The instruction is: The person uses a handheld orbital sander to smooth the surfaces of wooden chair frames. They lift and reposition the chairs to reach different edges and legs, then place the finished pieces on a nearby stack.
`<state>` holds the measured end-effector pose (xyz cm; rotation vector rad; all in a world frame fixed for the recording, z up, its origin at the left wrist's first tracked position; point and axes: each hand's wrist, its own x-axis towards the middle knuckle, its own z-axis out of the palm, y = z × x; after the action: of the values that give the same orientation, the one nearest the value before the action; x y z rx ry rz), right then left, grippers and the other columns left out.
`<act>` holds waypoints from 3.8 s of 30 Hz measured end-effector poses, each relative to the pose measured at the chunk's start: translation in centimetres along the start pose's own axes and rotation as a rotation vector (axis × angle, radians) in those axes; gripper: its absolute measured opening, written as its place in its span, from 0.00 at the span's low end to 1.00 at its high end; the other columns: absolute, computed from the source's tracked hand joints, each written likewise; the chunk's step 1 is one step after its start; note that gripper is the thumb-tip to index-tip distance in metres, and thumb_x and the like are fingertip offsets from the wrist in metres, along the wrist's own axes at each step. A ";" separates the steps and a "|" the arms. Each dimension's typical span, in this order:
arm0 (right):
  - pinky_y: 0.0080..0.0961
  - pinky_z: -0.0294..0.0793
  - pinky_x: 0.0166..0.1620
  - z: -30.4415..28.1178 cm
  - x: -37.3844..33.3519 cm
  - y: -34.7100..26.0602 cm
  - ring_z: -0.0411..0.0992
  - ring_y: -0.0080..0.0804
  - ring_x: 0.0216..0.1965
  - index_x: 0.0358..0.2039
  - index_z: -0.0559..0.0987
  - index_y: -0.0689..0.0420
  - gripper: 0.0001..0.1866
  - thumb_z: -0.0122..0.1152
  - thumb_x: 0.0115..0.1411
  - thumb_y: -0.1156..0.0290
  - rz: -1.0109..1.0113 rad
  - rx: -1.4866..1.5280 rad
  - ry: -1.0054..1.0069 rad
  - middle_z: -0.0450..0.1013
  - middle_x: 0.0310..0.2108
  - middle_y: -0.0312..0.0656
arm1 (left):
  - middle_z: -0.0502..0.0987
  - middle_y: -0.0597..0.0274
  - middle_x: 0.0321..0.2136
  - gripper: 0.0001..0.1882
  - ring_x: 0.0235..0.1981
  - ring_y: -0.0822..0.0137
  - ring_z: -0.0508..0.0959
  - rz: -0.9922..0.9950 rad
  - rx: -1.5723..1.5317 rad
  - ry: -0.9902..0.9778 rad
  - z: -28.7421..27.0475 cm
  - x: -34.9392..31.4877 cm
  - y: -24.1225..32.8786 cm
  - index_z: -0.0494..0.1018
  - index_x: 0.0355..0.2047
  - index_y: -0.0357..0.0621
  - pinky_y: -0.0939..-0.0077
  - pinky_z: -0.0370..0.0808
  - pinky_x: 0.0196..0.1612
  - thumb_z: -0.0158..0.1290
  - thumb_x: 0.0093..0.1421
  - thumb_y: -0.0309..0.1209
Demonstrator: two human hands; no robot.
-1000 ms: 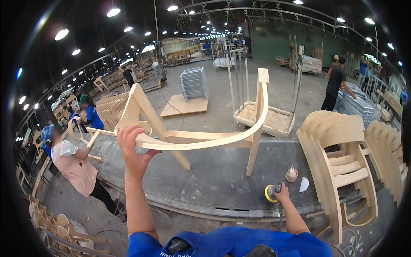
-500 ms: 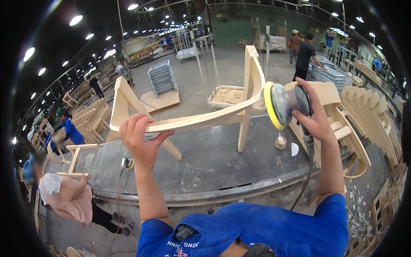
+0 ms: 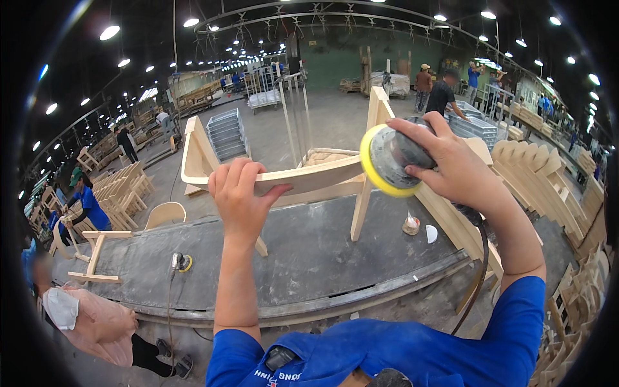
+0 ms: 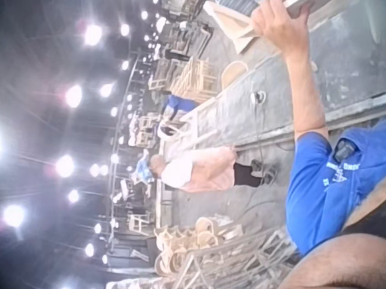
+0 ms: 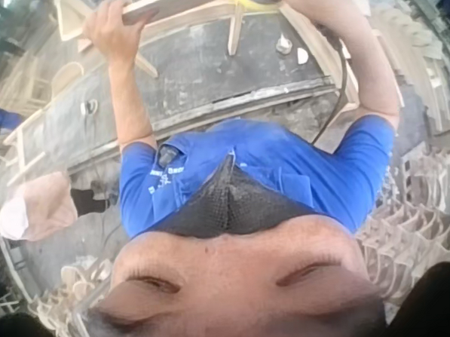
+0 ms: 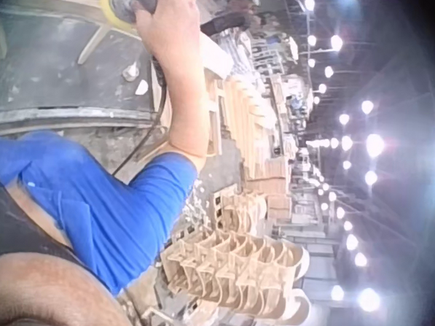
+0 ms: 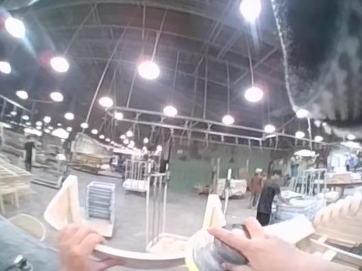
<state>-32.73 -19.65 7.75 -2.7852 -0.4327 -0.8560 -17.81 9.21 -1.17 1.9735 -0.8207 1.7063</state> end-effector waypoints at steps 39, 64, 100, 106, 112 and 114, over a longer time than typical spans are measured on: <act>0.41 0.76 0.40 5.0 9.2 -13.5 0.75 0.56 0.38 0.60 0.65 0.38 0.32 0.61 0.55 0.72 -0.334 -0.235 -0.109 0.62 0.46 0.58 | 0.68 0.64 0.23 0.24 0.30 0.58 0.69 0.008 -0.062 -0.016 0.3 0.8 -7.3 0.66 0.23 0.46 0.64 0.65 0.36 0.68 0.33 0.43; 0.34 0.53 0.65 8.1 -5.6 18.9 0.56 0.41 0.64 0.66 0.54 0.57 0.46 0.56 0.43 0.82 0.193 0.097 0.274 0.57 0.63 0.47 | 0.68 0.68 0.24 0.28 0.30 0.64 0.68 0.002 -0.142 0.079 0.0 0.5 -7.2 0.68 0.23 0.48 0.69 0.64 0.36 0.69 0.28 0.50; 0.38 0.72 0.54 53.0 -18.2 32.4 0.69 0.54 0.51 0.63 0.56 0.47 0.49 0.69 0.41 0.81 0.623 0.160 -0.657 0.53 0.58 0.54 | 0.61 0.63 0.13 0.37 0.19 0.60 0.62 0.014 0.235 0.157 7.4 5.4 -4.8 0.59 0.12 0.44 0.65 0.58 0.28 0.52 0.48 0.67; 0.49 0.64 0.58 53.5 -15.8 33.4 0.59 0.61 0.59 0.65 0.53 0.48 0.54 0.76 0.39 0.69 0.637 -0.003 -0.863 0.49 0.62 0.56 | 0.63 0.64 0.10 0.37 0.17 0.61 0.63 0.071 0.260 0.239 8.0 5.7 -5.4 0.61 0.09 0.45 0.66 0.60 0.27 0.55 0.43 0.69; 0.44 0.51 0.65 41.2 3.3 31.9 0.52 0.51 0.65 0.62 0.60 0.63 0.34 0.61 0.59 0.64 0.243 0.263 0.364 0.54 0.63 0.59 | 0.63 0.64 0.11 0.38 0.17 0.60 0.64 0.050 0.234 0.224 7.8 5.5 -5.1 0.60 0.08 0.46 0.66 0.60 0.28 0.52 0.44 0.70; 0.38 0.55 0.63 31.8 8.6 28.9 0.56 0.44 0.63 0.60 0.62 0.65 0.30 0.57 0.63 0.64 -0.005 0.507 0.667 0.56 0.63 0.51 | 0.63 0.64 0.11 0.38 0.18 0.60 0.64 0.058 0.232 0.228 7.7 5.5 -5.1 0.60 0.09 0.46 0.66 0.60 0.29 0.51 0.44 0.71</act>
<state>0.00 -36.36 -16.05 -1.9043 -0.4498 -1.3694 -8.28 7.14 3.25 1.8634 -0.6288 2.0965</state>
